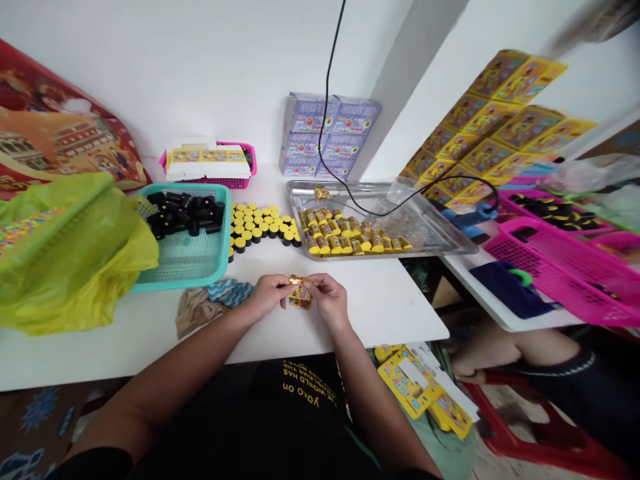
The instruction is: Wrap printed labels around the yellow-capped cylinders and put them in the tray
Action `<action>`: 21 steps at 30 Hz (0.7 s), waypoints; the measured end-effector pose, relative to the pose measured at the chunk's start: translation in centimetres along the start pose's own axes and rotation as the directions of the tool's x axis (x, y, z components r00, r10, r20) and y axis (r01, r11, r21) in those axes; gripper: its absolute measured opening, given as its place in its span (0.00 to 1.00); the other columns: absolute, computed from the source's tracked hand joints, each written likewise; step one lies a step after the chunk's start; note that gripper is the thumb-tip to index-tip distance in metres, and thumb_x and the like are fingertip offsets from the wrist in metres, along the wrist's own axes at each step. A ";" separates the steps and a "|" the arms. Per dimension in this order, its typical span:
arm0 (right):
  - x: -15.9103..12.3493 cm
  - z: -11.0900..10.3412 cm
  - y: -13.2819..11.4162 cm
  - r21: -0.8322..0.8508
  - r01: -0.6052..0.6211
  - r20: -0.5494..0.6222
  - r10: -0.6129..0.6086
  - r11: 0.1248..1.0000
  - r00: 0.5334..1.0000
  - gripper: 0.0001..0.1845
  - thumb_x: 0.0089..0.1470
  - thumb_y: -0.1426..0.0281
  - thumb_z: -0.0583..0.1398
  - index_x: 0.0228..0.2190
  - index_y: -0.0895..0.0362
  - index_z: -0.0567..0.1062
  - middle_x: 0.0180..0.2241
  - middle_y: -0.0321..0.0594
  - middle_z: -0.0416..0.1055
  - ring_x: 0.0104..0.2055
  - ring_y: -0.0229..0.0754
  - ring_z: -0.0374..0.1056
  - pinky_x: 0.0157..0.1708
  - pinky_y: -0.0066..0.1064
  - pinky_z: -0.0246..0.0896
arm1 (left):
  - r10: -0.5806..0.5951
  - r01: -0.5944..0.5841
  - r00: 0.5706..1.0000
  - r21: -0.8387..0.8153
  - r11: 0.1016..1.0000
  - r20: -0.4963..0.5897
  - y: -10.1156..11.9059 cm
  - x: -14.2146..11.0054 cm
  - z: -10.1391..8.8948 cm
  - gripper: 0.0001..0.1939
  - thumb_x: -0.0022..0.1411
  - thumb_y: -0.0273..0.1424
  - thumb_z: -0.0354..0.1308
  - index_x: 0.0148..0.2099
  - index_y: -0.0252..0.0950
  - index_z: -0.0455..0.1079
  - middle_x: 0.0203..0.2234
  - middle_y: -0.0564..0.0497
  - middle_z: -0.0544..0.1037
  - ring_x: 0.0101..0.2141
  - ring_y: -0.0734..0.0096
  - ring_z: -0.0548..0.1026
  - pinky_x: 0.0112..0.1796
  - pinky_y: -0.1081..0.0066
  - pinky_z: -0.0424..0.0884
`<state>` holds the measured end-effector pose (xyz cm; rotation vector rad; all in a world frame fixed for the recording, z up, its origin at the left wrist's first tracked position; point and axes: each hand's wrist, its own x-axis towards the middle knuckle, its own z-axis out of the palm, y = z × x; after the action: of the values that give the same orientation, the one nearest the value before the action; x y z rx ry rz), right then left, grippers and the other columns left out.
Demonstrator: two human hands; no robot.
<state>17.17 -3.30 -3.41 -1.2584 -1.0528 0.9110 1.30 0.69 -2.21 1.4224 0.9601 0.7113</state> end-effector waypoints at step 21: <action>1.0 -0.7 -0.1 0.027 -0.071 -0.036 0.072 0.997 0.997 0.18 0.39 0.58 0.70 0.20 0.57 0.70 0.15 0.31 0.64 0.18 0.33 0.56 0.19 0.27 0.51 | 0.213 0.040 0.876 0.505 0.862 -0.432 -1.5 -7.7 -7.6 0.08 0.58 0.35 0.57 0.35 0.35 0.72 0.25 0.45 0.73 0.32 0.59 0.72 0.36 0.64 0.66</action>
<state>18.16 -2.59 -3.23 -1.2935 -0.9702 0.9492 -9.20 -2.48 -2.02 1.7954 1.5601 0.9546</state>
